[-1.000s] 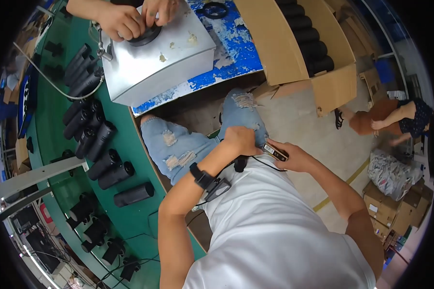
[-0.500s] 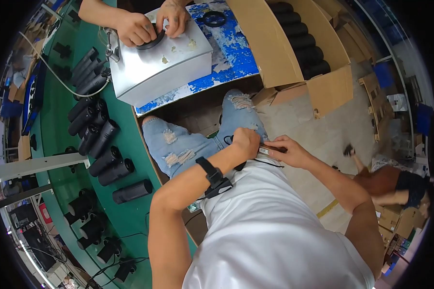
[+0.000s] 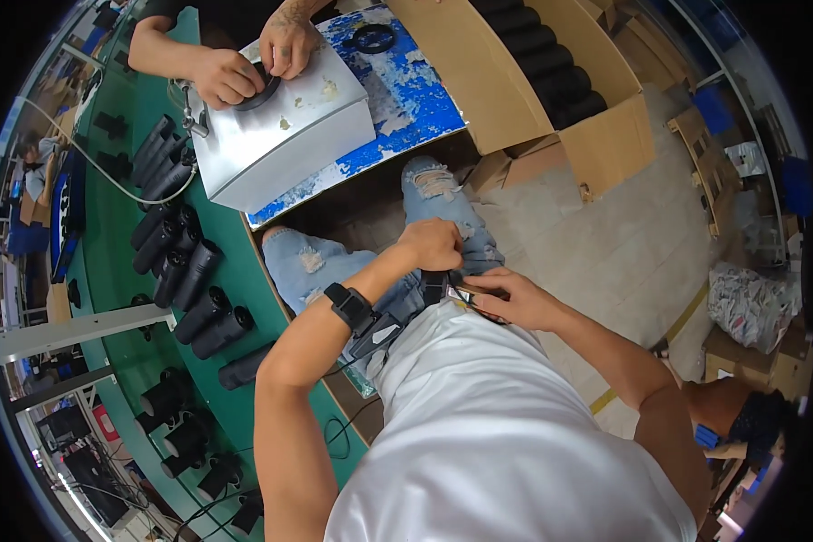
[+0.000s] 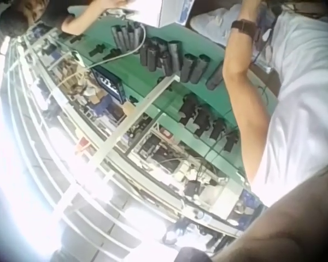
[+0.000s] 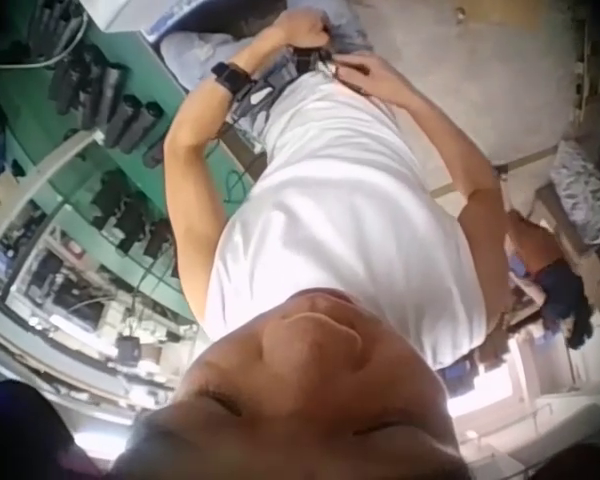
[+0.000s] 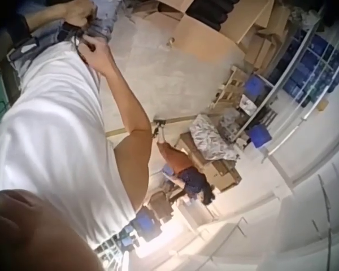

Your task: The person assembles microphones by picking up a body and a base, fitting them together, and pressing the assembly into a machine. After removing the microphone, they slide a shock mount onto the body and set the unit back on the table.

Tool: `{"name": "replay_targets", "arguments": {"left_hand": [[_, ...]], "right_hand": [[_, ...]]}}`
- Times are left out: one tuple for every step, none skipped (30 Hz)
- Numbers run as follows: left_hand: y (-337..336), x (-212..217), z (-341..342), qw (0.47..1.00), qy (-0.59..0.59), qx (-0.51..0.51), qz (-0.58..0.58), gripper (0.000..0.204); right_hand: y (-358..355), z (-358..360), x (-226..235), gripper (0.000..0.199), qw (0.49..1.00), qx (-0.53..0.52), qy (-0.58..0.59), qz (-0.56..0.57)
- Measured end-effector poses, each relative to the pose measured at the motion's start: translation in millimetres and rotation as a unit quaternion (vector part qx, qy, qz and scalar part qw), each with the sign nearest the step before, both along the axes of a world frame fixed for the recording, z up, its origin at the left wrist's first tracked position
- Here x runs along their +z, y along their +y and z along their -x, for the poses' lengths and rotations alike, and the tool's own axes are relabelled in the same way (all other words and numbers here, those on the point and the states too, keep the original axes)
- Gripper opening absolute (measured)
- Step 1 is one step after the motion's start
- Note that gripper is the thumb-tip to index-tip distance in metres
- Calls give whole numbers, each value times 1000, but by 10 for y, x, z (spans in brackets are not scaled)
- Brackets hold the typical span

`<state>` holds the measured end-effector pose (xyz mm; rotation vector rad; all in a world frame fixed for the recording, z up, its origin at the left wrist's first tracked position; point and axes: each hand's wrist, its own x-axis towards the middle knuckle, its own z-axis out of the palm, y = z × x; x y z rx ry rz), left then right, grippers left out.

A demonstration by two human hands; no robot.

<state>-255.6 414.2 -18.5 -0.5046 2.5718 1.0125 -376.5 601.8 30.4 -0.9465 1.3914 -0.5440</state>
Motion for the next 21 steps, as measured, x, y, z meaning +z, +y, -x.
{"name": "replay_targets", "arguments": {"left_hand": [[1,4,-18,1000,12,9,6,23],[-39,24,-83,999,21,22,18,22],[-58,39,-191,996,37,38,71,21],[-26,62,-282,989,49,58,127,20],[57,173,-268,980,56,67,176,18],[98,232,-189,979,68,10,190,19],[224,380,-111,980,70,-20,186,16],[397,292,-20,986,40,-39,156,16],[574,201,28,985,62,-54,152,16],[717,114,81,982,92,-84,143,17],[790,167,52,985,60,-100,127,16],[847,12,84,989,30,-79,121,19],[844,-145,99,990,25,-63,126,19],[810,-122,101,991,18,-70,116,22],[775,-101,110,991,12,-80,105,24],[767,-52,121,987,-4,-102,124,27],[758,-97,160,987,-2,-100,128,27],[772,-186,207,989,-4,-83,124,27],[763,-226,249,990,-5,-66,121,27],[718,-159,291,990,-4,-68,127,27],[672,-51,345,978,-66,-150,133,30]], "right_hand": [[13,-30,-90,39,994,-8,72,85],[15,42,-184,38,988,22,74,131],[-41,61,-99,38,997,-5,16,71],[-85,112,49,37,999,-26,-42,9],[-86,228,197,39,1000,26,-4,-6],[14,347,185,38,999,-10,-24,-22],[144,434,214,39,996,-51,-61,-41],[283,492,131,39,991,-101,-56,-65],[355,521,29,40,990,-124,-21,-67],[392,510,35,40,988,-139,-12,-66],[426,502,25,39,985,-160,-3,-71],[392,479,-15,39,988,-140,-6,-66],[351,445,-55,42,990,-135,15,-40],[328,430,-58,45,989,-138,42,-12],[306,421,-51,45,990,-133,45,-7],[289,408,-39,42,991,-125,46,-2],[274,413,-44,39,992,-116,45,2],[269,404,-64,39,992,-123,39,7],[263,398,-33,39,992,-122,42,12],[259,363,12,40,992,-110,47,28],[258,325,61,40,993,-98,53,45]]}}
